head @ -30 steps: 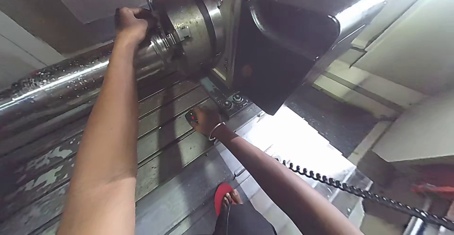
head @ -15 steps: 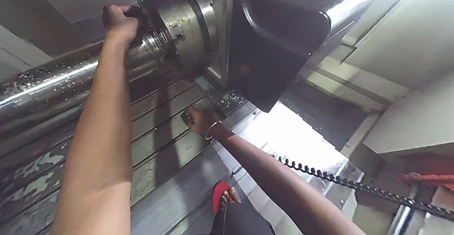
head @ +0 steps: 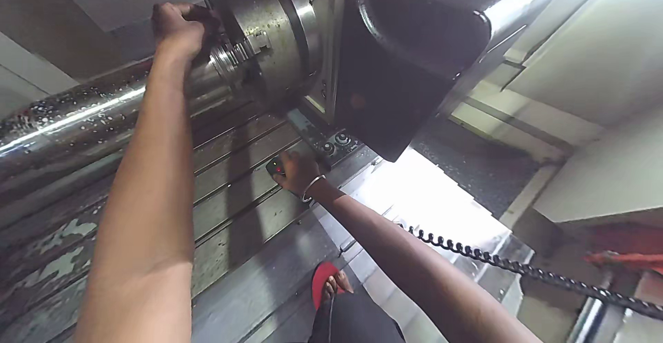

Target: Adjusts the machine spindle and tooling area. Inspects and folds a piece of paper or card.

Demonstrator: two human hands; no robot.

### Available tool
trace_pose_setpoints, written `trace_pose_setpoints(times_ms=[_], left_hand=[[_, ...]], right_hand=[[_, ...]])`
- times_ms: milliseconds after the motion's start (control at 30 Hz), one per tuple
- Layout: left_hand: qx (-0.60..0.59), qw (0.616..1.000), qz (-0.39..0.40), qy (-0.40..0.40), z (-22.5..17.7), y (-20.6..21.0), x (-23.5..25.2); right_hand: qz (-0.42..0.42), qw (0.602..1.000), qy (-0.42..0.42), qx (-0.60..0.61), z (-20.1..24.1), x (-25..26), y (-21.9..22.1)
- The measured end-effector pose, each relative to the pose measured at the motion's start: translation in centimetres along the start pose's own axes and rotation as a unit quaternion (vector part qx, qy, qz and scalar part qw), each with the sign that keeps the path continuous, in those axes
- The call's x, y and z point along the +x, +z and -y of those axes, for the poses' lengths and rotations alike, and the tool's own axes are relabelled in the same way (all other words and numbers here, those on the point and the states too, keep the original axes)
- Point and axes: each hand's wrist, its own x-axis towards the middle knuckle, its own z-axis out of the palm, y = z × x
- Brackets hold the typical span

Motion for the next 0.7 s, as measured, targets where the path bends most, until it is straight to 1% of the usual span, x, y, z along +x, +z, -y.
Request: trace_pose_setpoints(times_ms=[200,367,467,700], left_hand=[[-0.023,1.0,0.002,0.007,0.17,-0.01,0.0],[-0.02,1.0,0.0,0.001,0.57,0.2,0.44],[-0.016,1.0,-0.004,0.011,0.79,0.21,0.63],[-0.001,1.0,-0.016,0.011,0.39,0.14,0.3]], right_hand=[[0.0,1.0,-0.005,-0.002,-0.08,0.16,0.05],[0.003,1.0,-0.007,-0.004,-0.12,0.11,0.03],[-0.001,1.0,-0.007,-0.003,-0.08,0.22,0.13],[0.002,1.0,-0.004,-0.001,-0.04,0.19,0.04]])
